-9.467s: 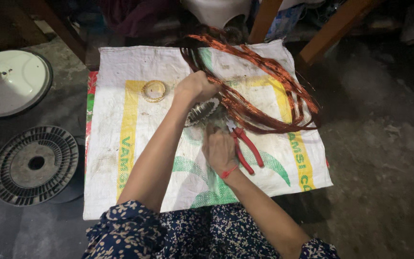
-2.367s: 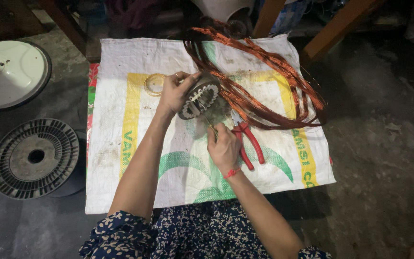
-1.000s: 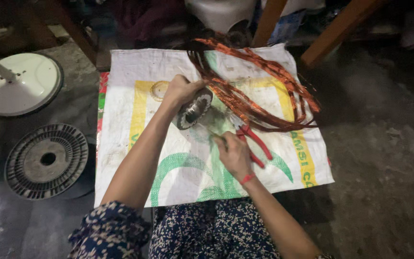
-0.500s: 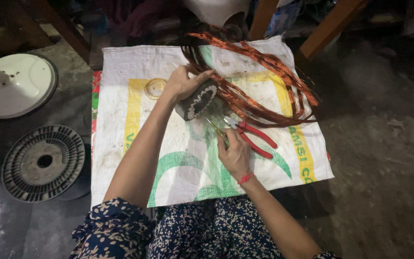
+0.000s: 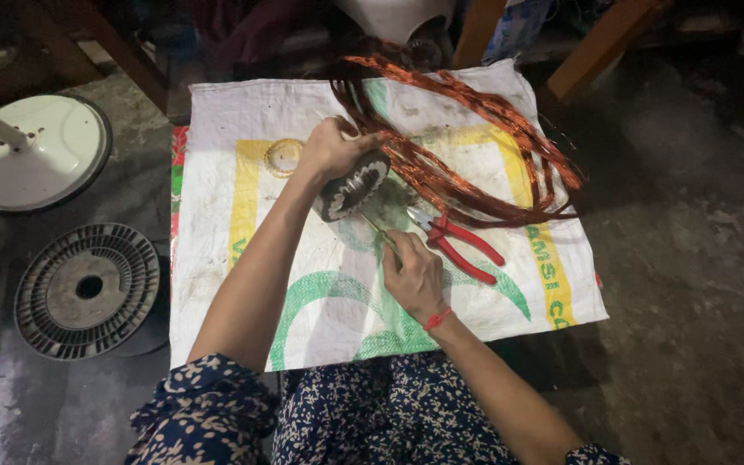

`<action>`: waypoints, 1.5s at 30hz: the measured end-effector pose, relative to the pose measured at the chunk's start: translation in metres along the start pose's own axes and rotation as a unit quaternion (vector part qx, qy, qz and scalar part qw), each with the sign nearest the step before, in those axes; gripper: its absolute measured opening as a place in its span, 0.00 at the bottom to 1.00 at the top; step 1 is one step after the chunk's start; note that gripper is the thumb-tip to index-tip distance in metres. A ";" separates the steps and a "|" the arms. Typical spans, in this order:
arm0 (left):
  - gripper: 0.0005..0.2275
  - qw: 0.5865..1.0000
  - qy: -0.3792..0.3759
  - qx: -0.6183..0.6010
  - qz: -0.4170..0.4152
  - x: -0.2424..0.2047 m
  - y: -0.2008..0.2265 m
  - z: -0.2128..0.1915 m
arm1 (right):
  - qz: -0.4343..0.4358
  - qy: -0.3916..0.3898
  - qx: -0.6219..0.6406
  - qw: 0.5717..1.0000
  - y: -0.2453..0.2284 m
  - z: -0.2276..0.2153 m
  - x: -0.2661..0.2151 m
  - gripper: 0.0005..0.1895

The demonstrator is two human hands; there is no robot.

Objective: The person is seated on the floor and uses pliers and a screwdriver to remove copper windings from a cylindrical motor component. They repeatedly pry and pull the wires from the slots, working methodically around the component.

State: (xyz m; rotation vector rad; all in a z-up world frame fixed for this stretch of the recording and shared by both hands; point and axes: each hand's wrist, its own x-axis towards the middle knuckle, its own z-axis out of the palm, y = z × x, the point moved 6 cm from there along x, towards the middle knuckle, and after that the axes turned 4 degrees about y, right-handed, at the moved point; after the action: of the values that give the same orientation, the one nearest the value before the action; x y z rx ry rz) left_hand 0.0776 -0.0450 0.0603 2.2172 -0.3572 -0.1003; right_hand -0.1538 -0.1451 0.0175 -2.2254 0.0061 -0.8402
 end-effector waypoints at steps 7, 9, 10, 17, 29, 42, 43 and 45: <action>0.27 0.999 0.010 0.004 0.045 0.005 0.010 0.007 | -0.032 0.004 -0.031 0.999 0.000 0.003 0.003 0.10; 0.27 0.999 0.011 -0.019 0.034 0.004 0.004 0.007 | -0.028 -0.006 -0.028 0.999 0.001 0.006 0.004 0.10; 0.27 0.999 0.002 -0.030 0.024 0.004 -0.001 0.007 | -0.016 -0.007 -0.019 1.000 0.001 0.007 0.003 0.10; 0.23 0.999 -0.024 -0.046 -0.001 0.003 -0.007 0.008 | -0.027 0.016 0.003 1.000 -0.005 -0.001 0.003 0.09; 0.20 0.998 -0.034 -0.042 -0.014 0.006 -0.001 0.010 | -0.063 -0.022 -0.056 0.996 0.005 0.029 0.022 0.04; 0.20 0.997 -0.054 -0.046 -0.013 0.002 0.001 0.010 | -0.068 -0.051 -0.093 0.992 0.011 0.044 0.024 0.03; 0.20 0.997 -0.052 -0.049 -0.010 0.001 0.001 0.010 | -0.068 -0.050 -0.096 0.992 0.012 0.046 0.024 0.03; 0.21 0.997 -0.053 -0.047 -0.011 0.000 0.000 0.010 | -0.065 -0.048 -0.105 0.991 0.014 0.047 0.023 0.03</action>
State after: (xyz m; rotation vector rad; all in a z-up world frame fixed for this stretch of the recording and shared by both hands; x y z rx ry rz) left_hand 0.0756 -0.0524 0.0543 2.1274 -0.3790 -0.2418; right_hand -0.1054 -0.1304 -0.0027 -2.4848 -0.1011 -0.8334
